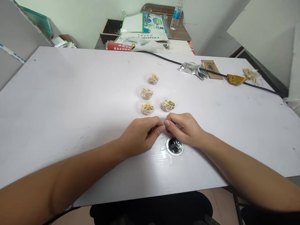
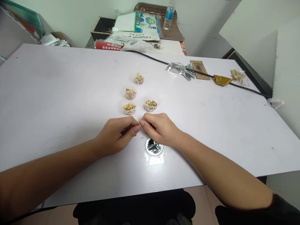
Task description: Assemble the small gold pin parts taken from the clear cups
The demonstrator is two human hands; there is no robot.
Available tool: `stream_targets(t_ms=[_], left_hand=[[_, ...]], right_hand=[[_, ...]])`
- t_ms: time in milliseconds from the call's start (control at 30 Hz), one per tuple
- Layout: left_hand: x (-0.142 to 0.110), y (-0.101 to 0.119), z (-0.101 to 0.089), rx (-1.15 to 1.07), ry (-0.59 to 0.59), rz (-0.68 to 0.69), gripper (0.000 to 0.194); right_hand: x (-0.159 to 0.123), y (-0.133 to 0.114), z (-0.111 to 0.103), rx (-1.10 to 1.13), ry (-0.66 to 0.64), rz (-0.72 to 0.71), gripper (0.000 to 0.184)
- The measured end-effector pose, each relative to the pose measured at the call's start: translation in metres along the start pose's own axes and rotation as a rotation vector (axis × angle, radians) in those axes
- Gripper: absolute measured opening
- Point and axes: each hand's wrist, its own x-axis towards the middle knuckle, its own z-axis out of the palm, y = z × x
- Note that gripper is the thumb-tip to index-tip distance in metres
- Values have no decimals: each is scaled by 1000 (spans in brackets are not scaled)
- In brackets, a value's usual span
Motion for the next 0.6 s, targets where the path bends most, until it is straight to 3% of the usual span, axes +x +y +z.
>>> stream_targets(t_ms=[100,300,600], left_hand=[[-2,1,0,58,-4,96,40],[-14,5,6,183,-392,469,41],[-16,9,11,434,-516,490,37]], right_hand=[[1,0,2,-33,55,-5,34],[2,3,2,-259,-7,-162,43],[1,6,3,-516,-141,-170,38]])
